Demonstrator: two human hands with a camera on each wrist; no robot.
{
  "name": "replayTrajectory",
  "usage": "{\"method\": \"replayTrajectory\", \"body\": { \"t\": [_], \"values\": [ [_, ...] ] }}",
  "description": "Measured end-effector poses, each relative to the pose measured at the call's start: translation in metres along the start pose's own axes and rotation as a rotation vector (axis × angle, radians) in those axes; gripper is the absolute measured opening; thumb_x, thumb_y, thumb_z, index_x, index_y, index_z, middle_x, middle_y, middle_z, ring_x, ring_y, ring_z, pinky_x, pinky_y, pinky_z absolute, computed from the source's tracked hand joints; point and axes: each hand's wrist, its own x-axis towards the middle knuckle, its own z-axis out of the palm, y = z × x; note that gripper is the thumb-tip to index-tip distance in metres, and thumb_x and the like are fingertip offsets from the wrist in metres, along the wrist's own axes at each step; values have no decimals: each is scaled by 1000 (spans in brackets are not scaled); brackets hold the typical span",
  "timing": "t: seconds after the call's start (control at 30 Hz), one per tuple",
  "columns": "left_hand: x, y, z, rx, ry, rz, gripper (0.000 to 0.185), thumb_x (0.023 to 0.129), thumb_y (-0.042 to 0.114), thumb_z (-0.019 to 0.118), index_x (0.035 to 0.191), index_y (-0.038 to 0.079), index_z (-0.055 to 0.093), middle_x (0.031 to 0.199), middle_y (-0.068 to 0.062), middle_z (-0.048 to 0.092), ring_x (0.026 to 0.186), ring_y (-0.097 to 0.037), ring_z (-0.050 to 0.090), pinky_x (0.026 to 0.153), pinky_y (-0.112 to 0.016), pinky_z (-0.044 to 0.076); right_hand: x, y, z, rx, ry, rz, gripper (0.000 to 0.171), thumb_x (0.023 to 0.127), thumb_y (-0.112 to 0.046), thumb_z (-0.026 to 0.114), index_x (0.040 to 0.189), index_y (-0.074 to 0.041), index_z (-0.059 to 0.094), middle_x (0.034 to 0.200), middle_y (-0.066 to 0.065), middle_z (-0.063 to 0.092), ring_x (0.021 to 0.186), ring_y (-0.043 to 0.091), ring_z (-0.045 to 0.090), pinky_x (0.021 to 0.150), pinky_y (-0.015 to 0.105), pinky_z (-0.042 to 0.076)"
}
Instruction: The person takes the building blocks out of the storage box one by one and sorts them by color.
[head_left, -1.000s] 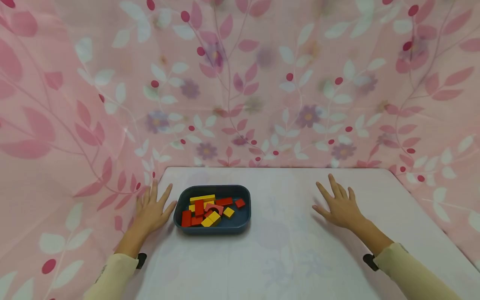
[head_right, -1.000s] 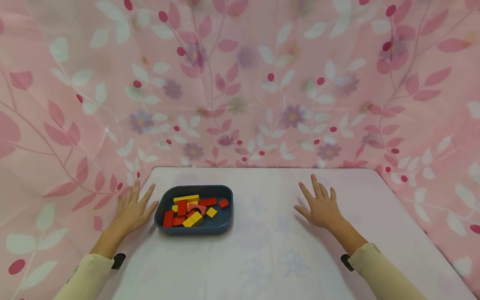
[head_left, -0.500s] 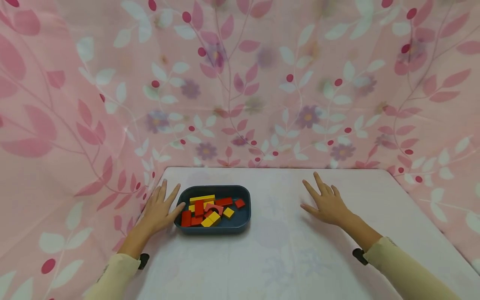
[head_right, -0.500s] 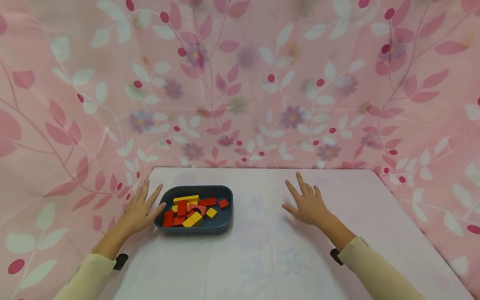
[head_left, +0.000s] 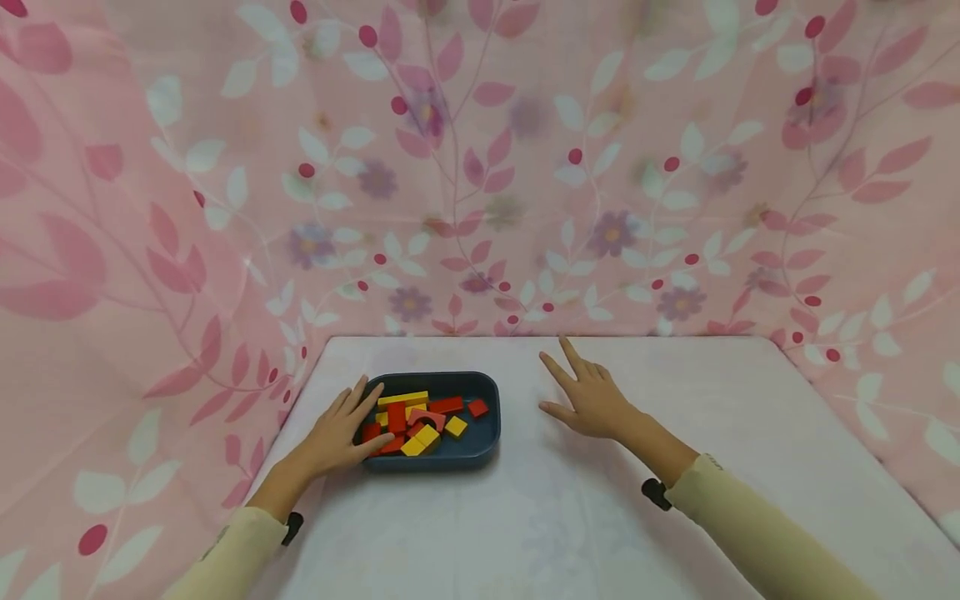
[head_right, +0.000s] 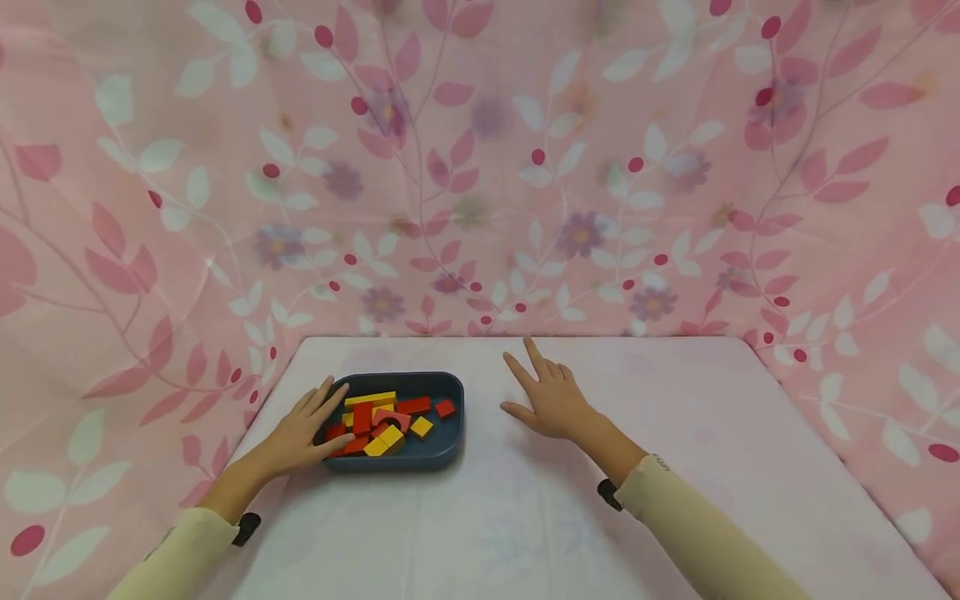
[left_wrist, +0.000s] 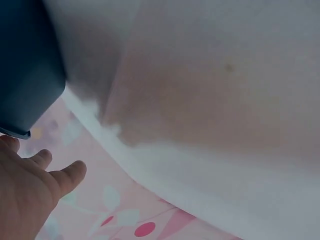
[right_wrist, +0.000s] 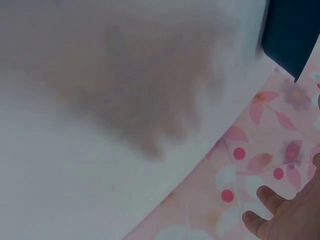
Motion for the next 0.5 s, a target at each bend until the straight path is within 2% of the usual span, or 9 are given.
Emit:
{"method": "replayTrajectory", "body": {
  "t": [0.13, 0.33, 0.5],
  "values": [
    [3, 2, -1, 12, 2, 27, 94, 84, 69, 59, 159, 25, 22, 166, -15, 10, 147, -47, 18, 109, -75, 25, 12, -19, 2, 68, -19, -15, 84, 93, -55, 60, 159, -22, 19, 167, 17, 5, 137, 45, 42, 111, 65, 33],
    [8, 4, -5, -40, -47, 31, 103, 79, 71, 64, 159, 27, 17, 167, -14, 5, 148, -47, 13, 109, -75, 24, 29, -41, 6, 194, -93, -26, 84, 94, -56, 57, 160, -28, 13, 168, 9, 4, 142, 42, 38, 112, 62, 35],
    [11, 3, -5, -54, -34, 45, 102, 78, 69, 66, 159, 27, 20, 167, -13, 4, 148, -46, 13, 109, -76, 22, 40, -56, 9, 300, -116, -17, 86, 92, -55, 61, 160, -29, 14, 168, 4, 9, 145, 39, 35, 114, 61, 33]
  ]
}}
